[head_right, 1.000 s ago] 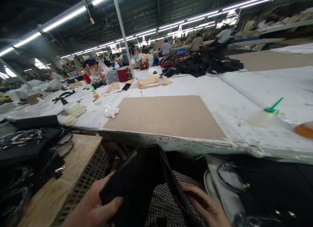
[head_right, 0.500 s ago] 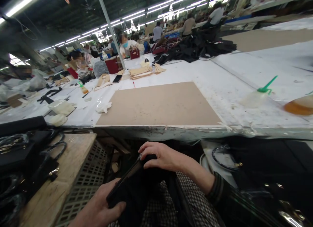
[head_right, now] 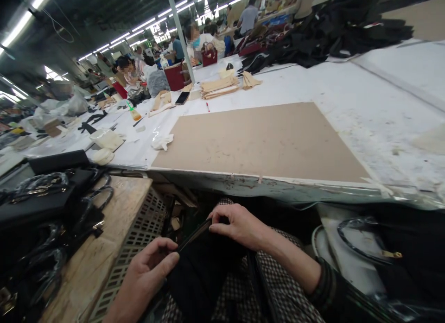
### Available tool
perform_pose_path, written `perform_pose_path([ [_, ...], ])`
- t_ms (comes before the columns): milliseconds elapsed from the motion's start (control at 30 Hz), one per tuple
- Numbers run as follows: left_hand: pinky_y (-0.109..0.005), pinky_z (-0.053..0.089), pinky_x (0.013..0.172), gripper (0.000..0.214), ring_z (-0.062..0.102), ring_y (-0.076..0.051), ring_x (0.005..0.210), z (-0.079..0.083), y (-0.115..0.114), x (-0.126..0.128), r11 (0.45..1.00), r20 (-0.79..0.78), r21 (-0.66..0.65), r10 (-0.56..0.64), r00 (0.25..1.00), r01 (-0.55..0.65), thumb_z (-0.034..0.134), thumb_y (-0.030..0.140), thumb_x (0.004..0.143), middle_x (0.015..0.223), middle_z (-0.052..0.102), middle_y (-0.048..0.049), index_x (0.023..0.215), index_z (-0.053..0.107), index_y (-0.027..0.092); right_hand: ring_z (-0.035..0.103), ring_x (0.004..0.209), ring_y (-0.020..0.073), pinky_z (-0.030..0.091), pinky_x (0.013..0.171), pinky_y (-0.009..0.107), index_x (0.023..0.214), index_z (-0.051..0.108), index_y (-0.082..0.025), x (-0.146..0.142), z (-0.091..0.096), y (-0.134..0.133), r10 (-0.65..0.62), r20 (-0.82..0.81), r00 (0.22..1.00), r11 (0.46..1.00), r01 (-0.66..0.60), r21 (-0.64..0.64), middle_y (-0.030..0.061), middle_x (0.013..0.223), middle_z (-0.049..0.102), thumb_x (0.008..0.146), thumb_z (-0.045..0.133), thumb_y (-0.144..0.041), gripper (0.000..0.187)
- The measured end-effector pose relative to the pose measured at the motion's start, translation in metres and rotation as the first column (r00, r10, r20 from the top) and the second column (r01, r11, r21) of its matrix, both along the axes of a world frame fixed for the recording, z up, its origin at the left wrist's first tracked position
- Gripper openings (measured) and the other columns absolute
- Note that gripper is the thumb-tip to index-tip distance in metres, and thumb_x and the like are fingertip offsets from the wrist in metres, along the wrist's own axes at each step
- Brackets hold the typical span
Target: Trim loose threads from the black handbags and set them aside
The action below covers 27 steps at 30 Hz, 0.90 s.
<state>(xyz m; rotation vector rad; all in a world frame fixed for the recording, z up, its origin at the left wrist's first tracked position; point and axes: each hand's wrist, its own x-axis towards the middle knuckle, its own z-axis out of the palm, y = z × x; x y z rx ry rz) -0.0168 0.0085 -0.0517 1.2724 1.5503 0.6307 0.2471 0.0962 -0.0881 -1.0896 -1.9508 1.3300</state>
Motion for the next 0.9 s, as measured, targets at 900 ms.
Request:
perform_pose_path([
  [900,-0.021,0.017,0.048,0.022,0.027,-0.006,0.050,-0.010,0.056,0.021,0.935,0.178,-0.175,-0.278,0.944,0.309,0.068,0.034,0.078,0.054,0.038,0.0092,0.079,0.056,0.016,0.063,0.067,0.0169,0.040,0.060,0.026,0.073,0.066,-0.022,-0.015,-0.005,-0.025,-0.268,0.275,0.923,0.956,0.219,0.195,-0.0013,0.071,0.071,0.081,0.066,-0.026,0.010],
])
